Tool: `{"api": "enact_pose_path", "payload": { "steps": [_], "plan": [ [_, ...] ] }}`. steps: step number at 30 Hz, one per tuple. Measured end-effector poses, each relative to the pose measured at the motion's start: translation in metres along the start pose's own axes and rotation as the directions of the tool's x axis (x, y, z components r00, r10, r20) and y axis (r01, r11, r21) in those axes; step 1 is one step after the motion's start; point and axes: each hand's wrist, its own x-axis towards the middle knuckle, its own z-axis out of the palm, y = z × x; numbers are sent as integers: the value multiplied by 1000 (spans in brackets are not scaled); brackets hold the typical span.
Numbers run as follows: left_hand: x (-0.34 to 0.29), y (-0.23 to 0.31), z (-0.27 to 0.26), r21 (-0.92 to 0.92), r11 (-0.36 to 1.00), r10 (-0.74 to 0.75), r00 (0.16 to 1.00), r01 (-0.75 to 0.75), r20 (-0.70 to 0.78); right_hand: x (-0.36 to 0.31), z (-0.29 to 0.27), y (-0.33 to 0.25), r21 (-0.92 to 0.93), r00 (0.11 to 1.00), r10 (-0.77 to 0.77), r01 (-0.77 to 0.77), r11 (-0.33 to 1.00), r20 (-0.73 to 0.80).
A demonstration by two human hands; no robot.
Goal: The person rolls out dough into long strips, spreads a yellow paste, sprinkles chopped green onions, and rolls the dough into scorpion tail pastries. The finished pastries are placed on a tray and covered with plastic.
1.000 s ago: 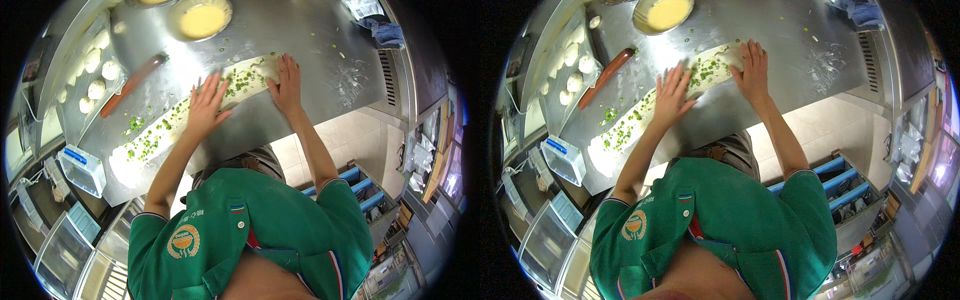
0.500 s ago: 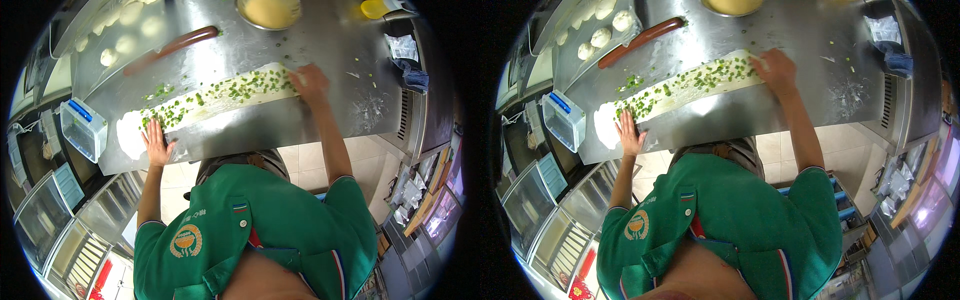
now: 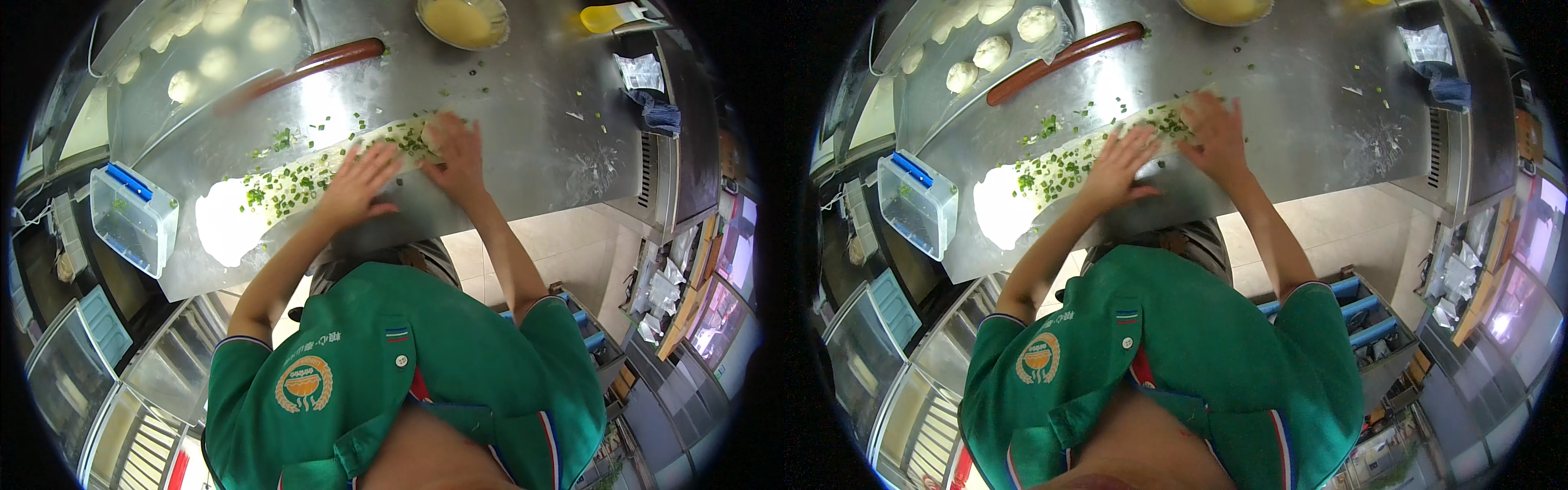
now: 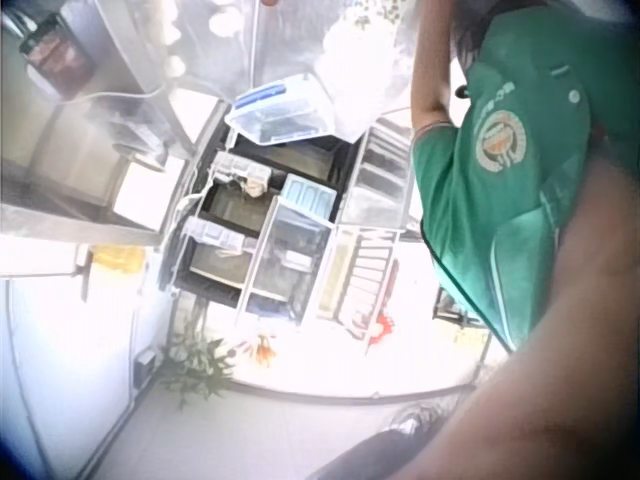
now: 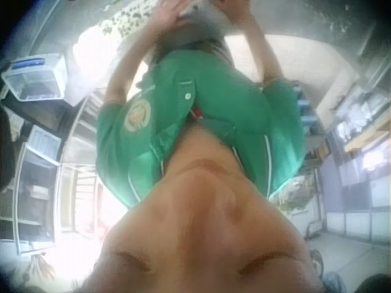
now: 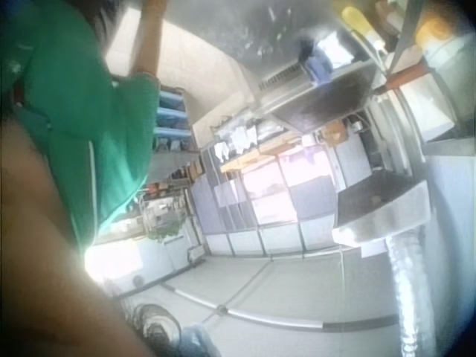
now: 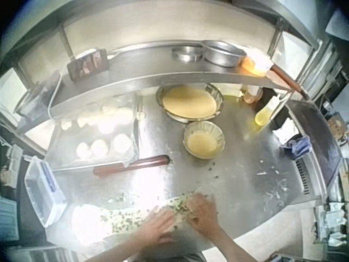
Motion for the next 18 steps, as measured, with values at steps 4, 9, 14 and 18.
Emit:
{"api": "enact_pose_path", "payload": {
  "steps": [4, 9, 14, 18],
  "plan": [
    [-37, -47, -27, 230, 875, -388, 901, 426, -191, -2, 18, -29, 152, 1000, 0, 0, 988, 6],
    [-45, -35, -19, 13, 991, -136, 984, 136, 114, 20, 34, -33, -61, 965, -226, 236, 970, 133],
    [-97, -78, -41, 195, 952, -265, 953, 236, 145, 32, 37, -46, 155, 986, -10, -17, 988, 167],
    [-151, -139, -91, 314, 889, -363, 931, 333, 41, 40, 32, -45, 72, 961, 275, -276, 958, 30]
  ]
}}
